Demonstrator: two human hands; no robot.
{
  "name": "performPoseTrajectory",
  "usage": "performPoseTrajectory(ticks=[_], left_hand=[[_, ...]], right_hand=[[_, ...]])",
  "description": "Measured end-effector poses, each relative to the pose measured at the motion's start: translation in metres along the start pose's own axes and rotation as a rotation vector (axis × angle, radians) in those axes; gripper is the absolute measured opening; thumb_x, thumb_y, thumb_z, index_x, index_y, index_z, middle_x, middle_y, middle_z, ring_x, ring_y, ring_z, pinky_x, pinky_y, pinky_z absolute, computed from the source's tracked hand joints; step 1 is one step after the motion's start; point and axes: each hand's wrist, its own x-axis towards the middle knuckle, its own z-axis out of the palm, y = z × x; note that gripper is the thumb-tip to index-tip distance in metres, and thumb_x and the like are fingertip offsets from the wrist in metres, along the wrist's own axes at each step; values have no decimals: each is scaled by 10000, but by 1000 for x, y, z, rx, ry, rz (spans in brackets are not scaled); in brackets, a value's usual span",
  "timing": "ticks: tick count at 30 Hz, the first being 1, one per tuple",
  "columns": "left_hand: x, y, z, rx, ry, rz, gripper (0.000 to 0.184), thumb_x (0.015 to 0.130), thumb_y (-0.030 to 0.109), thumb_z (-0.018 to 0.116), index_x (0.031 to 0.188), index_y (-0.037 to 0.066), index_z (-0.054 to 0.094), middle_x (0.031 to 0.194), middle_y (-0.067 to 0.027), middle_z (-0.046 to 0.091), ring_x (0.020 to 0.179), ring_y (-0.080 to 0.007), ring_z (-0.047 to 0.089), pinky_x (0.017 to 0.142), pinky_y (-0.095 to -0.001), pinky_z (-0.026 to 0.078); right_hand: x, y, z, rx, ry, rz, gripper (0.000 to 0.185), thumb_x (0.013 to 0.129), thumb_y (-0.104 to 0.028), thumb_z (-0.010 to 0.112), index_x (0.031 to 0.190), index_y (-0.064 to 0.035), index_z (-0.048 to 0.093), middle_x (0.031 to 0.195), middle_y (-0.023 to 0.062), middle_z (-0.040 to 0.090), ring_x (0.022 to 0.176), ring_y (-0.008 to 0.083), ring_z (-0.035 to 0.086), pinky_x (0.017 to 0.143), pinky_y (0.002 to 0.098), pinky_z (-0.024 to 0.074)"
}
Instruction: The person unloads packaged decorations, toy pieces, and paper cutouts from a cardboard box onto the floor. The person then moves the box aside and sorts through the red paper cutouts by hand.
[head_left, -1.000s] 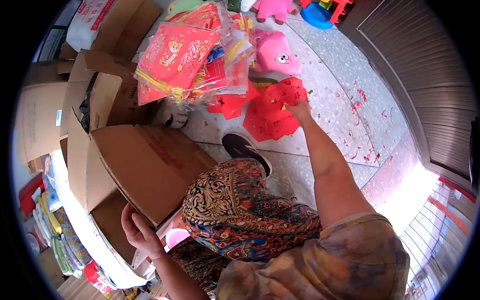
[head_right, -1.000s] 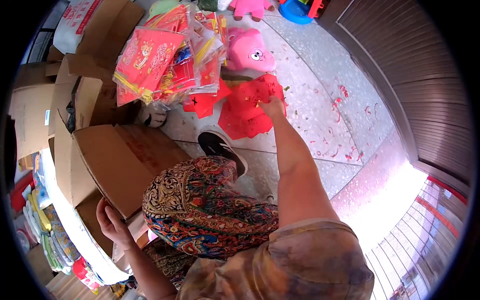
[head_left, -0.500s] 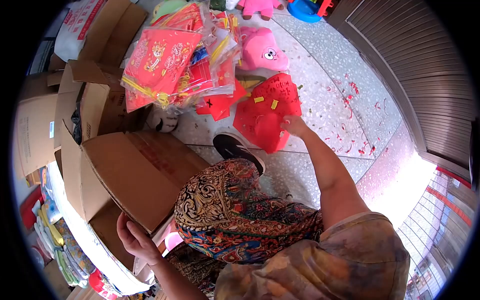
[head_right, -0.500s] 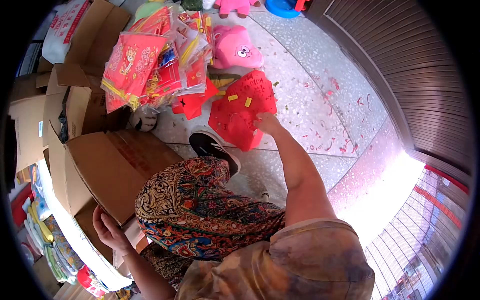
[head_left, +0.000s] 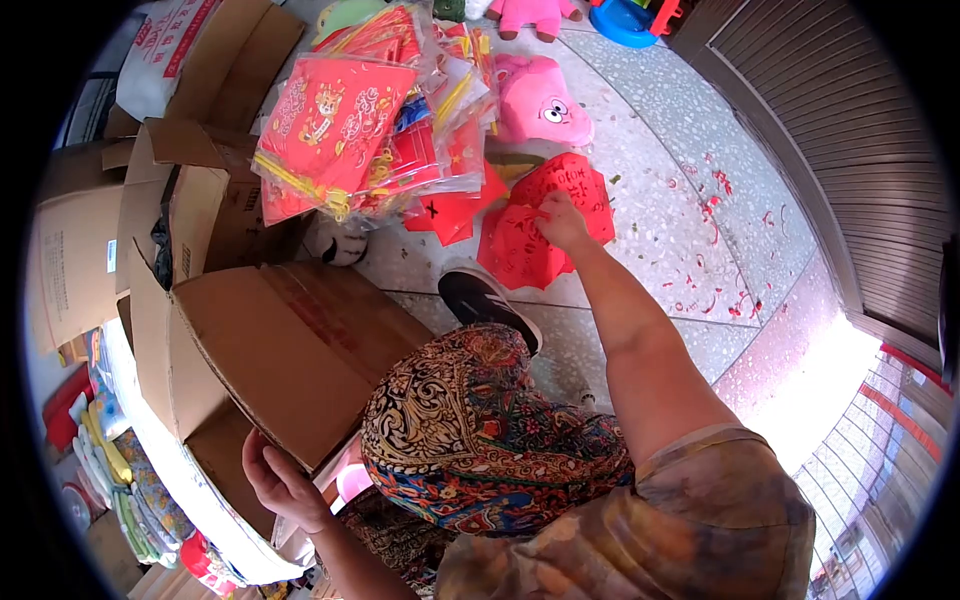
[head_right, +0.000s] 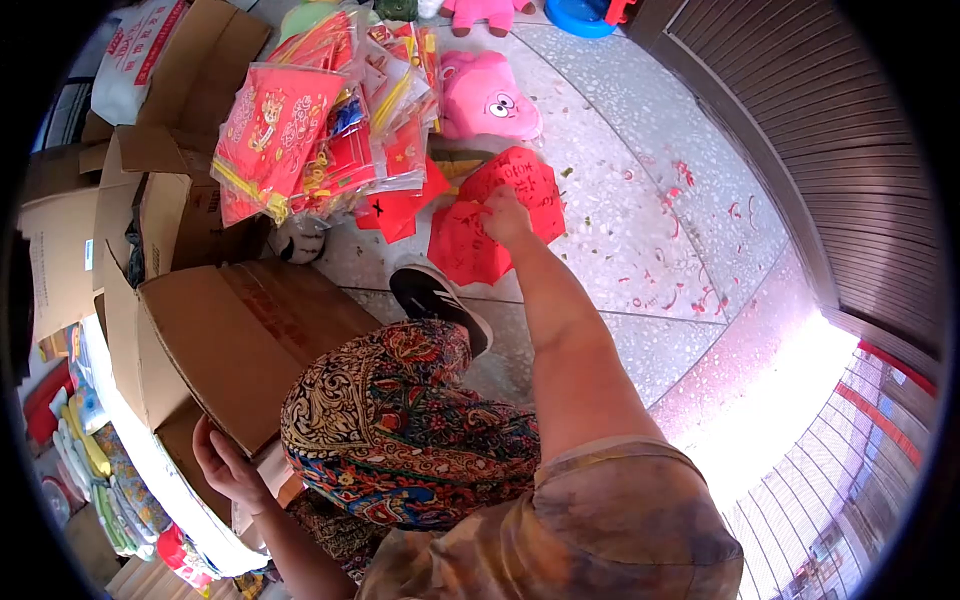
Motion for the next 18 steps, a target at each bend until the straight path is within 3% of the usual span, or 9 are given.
performPoseTrajectory(ticks=[4, 7, 9, 10, 12, 13, 15, 16, 18], left_hand=[[0, -1, 0, 1, 10, -6, 273, 915, 138, 417, 1111, -36, 491, 1050, -113, 560, 952, -163, 525, 847, -273, 404], [-1, -1, 0, -14, 6, -18, 272, 916, 134, 417, 1113, -36, 494, 1058, -108, 560, 963, -156, 522, 855, -266, 399], [-1, -2, -1, -29, 9, -30, 273, 917, 136, 416, 1114, -35, 494, 1058, -108, 560, 965, -156, 521, 856, -266, 398], [-1, -2, -2, -3, 6, -21, 274, 916, 134, 411, 1115, -39, 487, 1052, -116, 558, 956, -164, 524, 849, -270, 402], [0, -2, -1, 19, 3, -15, 275, 916, 132, 405, 1115, -43, 480, 1047, -124, 555, 948, -172, 526, 842, -274, 407], [0, -2, 0, -6, 7, -14, 278, 916, 134, 406, 1117, -43, 480, 1047, -127, 555, 947, -172, 527, 841, -273, 408], [0, 1, 1, -34, 6, -15, 281, 916, 132, 404, 1122, -45, 478, 1047, -132, 554, 947, -174, 529, 838, -274, 411], [0, 0, 1, -36, 3, -17, 281, 916, 132, 404, 1122, -45, 478, 1047, -132, 554, 947, -174, 529, 838, -274, 411], [-1, -3, 0, -67, 7, -50, 279, 916, 126, 399, 1122, -47, 476, 1046, -132, 555, 946, -174, 530, 836, -275, 412]], right_hand=[[8, -26, 11, 135, 88, -183, 233, 715, -229, 595, 917, -120, 635, 1182, 103, 469, 1088, 255, 460, 880, 349, 425], [9, -36, 8, 188, -29, -222, 235, 712, -219, 597, 910, -97, 633, 1197, 109, 470, 1084, 261, 465, 886, 352, 421], [5, -38, 3, 109, 156, 32, 222, 721, -210, 599, 907, -95, 633, 1110, 119, 541, 974, 287, 538, 826, 349, 452], [4, -34, 0, 107, 153, 31, 222, 721, -210, 599, 907, -95, 633, 1110, 119, 541, 974, 287, 538, 826, 349, 452], [4, -20, -11, 358, -52, 216, 233, 726, -205, 615, 913, -67, 627, 955, 111, 612, 829, 276, 599, 740, 335, 475], [4, -11, -18, 353, -52, 217, 233, 726, -205, 615, 913, -67, 627, 955, 111, 612, 829, 276, 599, 740, 335, 475], [5, 6, -33, 928, -115, 309, 278, 725, -215, 634, 923, -20, 616, 824, 96, 635, 736, 248, 617, 673, 320, 478], [6, 12, -36, 926, -114, 312, 278, 725, -215, 634, 923, -20, 616, 824, 96, 635, 736, 248, 617, 673, 320, 478], [10, 21, -42, 1184, 383, 466, 311, 714, -216, 651, 922, 13, 618, 877, 114, 624, 799, 226, 605, 709, 322, 469]])
